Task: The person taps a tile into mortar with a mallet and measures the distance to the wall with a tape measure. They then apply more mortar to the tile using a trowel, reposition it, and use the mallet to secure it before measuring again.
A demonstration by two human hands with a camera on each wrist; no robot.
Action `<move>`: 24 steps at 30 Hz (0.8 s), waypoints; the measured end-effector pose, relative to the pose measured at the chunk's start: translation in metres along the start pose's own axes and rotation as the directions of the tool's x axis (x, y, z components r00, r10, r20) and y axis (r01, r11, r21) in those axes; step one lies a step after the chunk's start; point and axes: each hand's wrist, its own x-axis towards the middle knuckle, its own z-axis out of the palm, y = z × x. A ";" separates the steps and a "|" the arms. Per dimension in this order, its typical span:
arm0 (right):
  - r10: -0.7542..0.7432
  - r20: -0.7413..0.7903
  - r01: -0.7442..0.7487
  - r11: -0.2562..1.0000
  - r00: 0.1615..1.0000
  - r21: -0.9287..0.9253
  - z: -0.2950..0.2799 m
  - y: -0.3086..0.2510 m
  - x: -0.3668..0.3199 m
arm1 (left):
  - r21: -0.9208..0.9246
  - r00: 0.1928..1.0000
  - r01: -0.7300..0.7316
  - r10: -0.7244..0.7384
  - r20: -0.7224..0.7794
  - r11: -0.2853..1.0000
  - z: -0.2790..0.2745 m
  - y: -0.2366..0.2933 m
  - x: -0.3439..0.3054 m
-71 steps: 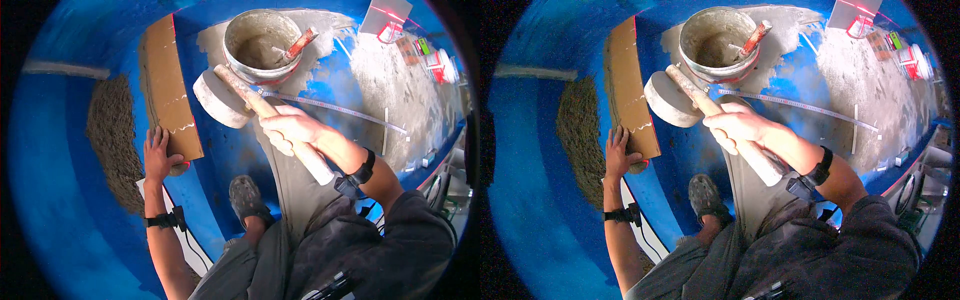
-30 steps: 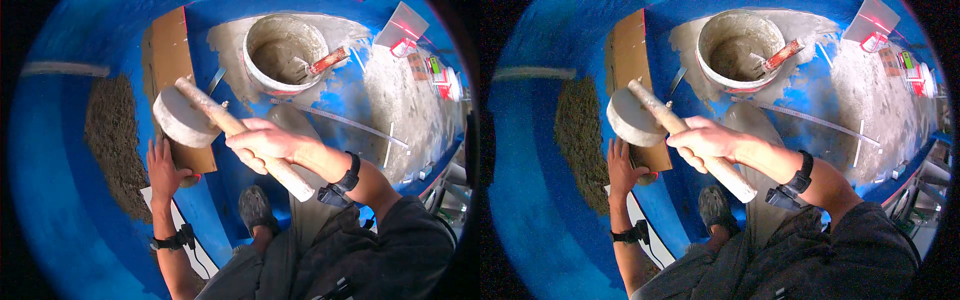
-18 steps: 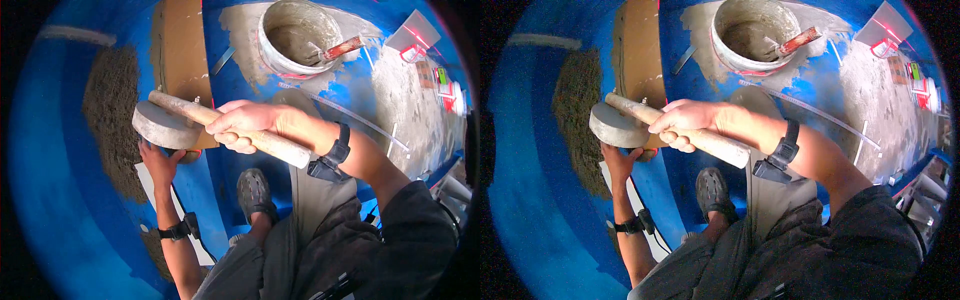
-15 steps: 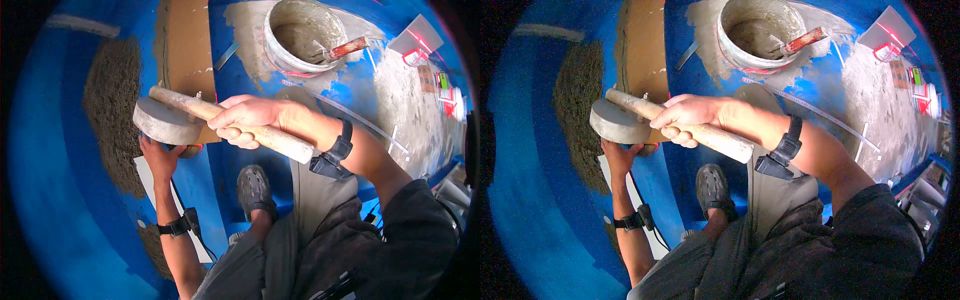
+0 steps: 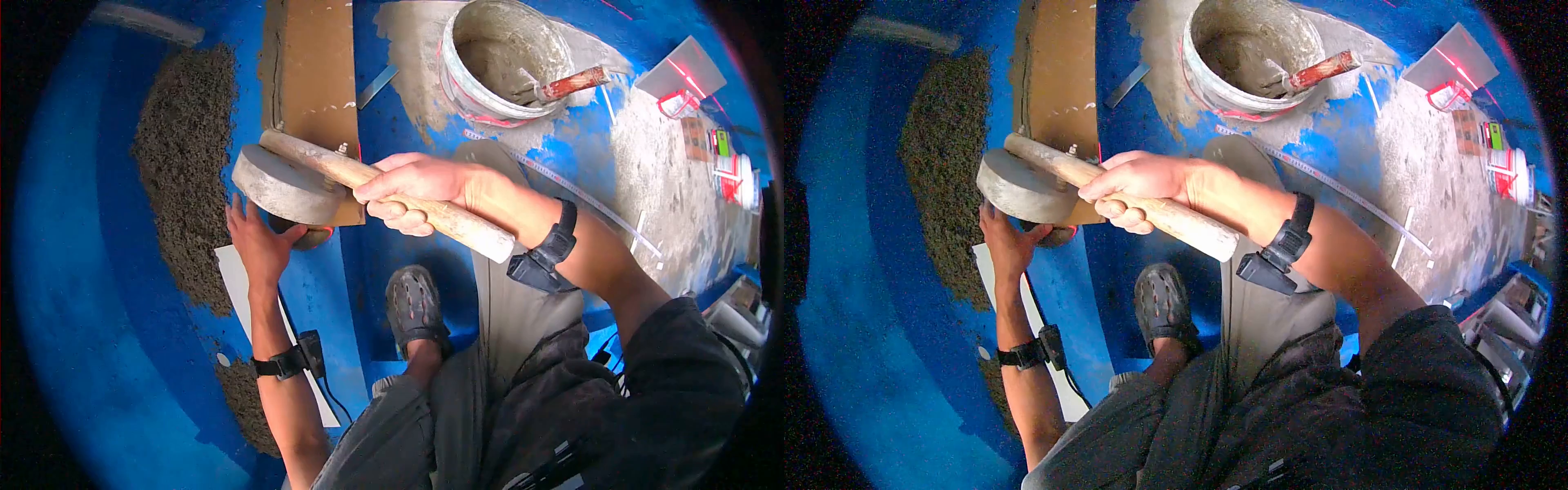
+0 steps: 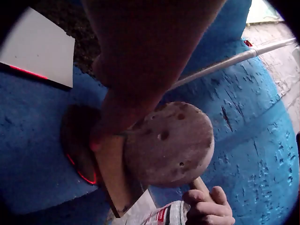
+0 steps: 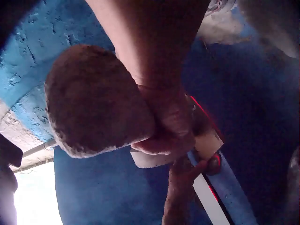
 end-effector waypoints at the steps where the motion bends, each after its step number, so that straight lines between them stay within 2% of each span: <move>1: -0.012 0.001 0.012 1.000 1.000 0.007 0.001 0.001 0.000 | 0.000 1.000 0.000 0.000 -0.003 1.000 -0.002 0.002 0.002; 12: -0.056 -0.025 0.058 0.997 0.998 0.059 0.004 0.006 -0.003 | -0.008 0.999 0.034 -0.034 0.007 0.999 -0.005 0.007 0.002; 18: -0.024 -0.023 0.025 0.998 0.999 0.052 0.000 0.010 -0.001 | -0.012 1.000 0.029 -0.029 -0.005 1.000 -0.003 0.006 0.004; 19: -0.009 -0.033 0.011 0.999 0.999 0.048 0.002 0.008 -0.001 | 0.010 0.997 0.047 -0.048 0.052 0.999 -0.004 0.003 0.007; 21: -0.040 -0.007 0.040 0.996 0.999 0.076 0.003 0.009 -0.001 | -0.020 0.999 0.020 -0.020 0.029 1.000 -0.005 0.004 0.006; 22: -0.055 -0.011 0.055 0.997 0.998 0.052 0.004 0.009 -0.002 | -0.018 0.994 -0.042 0.040 -0.099 0.999 -0.002 0.006 0.006; 24: -0.049 -0.002 0.049 0.998 0.999 0.033 0.000 0.009 0.001 | 0.007 0.996 -0.044 0.044 -0.083 0.999 0.002 0.000 0.005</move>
